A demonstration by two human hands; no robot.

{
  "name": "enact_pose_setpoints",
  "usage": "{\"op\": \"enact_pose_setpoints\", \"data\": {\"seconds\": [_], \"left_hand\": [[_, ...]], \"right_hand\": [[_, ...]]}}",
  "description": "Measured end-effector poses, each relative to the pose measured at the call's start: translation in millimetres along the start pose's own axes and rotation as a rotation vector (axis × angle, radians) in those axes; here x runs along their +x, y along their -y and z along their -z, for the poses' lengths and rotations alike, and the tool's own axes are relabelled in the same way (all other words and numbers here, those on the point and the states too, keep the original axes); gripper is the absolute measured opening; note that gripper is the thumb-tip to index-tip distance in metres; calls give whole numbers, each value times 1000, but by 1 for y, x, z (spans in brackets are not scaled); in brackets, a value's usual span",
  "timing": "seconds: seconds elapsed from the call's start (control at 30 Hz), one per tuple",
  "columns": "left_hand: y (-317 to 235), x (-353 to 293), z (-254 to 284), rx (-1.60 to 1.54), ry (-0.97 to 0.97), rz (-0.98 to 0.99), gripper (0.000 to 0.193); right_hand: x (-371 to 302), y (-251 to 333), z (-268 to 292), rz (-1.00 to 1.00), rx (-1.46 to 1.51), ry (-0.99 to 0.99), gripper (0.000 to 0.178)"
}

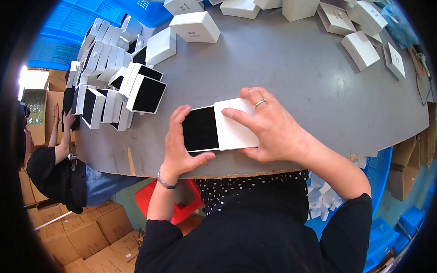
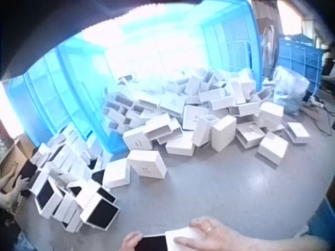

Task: Packing items into white gift boxes with black inserts at a factory workstation.

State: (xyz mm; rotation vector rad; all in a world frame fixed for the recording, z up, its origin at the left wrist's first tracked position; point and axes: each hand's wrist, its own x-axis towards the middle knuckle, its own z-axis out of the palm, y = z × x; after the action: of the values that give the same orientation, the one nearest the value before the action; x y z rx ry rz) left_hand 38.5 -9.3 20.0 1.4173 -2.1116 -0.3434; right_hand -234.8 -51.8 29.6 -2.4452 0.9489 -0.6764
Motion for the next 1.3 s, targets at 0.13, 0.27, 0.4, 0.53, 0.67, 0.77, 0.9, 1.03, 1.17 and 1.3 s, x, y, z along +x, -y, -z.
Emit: {"op": "enact_pose_setpoints", "data": {"seconds": [0.13,0.27,0.4,0.53,0.67,0.77,0.9,1.03,1.17,1.3], "left_hand": [[5,-3,1,14,79,-45,115],[-5,-5,-7,-25,33,9,116],[-5,-1,-10,-18,35,41,113],[0,2,-13,-50,14,19,110],[1,1,-12,-48,-13,-23,108],[-3,1,-14,-15,-25,-24,107],[-5,5,-17,12,11,-10,104],[-4,1,-15,68,22,-36,103],[-4,2,-13,63,28,-57,103],[-4,2,-15,39,29,-47,103]], "right_hand": [[-2,-5,0,36,53,31,77],[0,-10,0,61,52,-13,79],[5,-16,7,63,48,20,82],[0,-22,-2,60,103,-34,83],[4,-23,8,128,-9,16,83],[3,-22,5,137,-20,41,83],[-2,-25,-11,91,107,-68,83],[0,-30,-7,138,114,-54,81],[3,-30,-3,157,116,2,77],[9,-26,-6,169,193,13,76]]}}
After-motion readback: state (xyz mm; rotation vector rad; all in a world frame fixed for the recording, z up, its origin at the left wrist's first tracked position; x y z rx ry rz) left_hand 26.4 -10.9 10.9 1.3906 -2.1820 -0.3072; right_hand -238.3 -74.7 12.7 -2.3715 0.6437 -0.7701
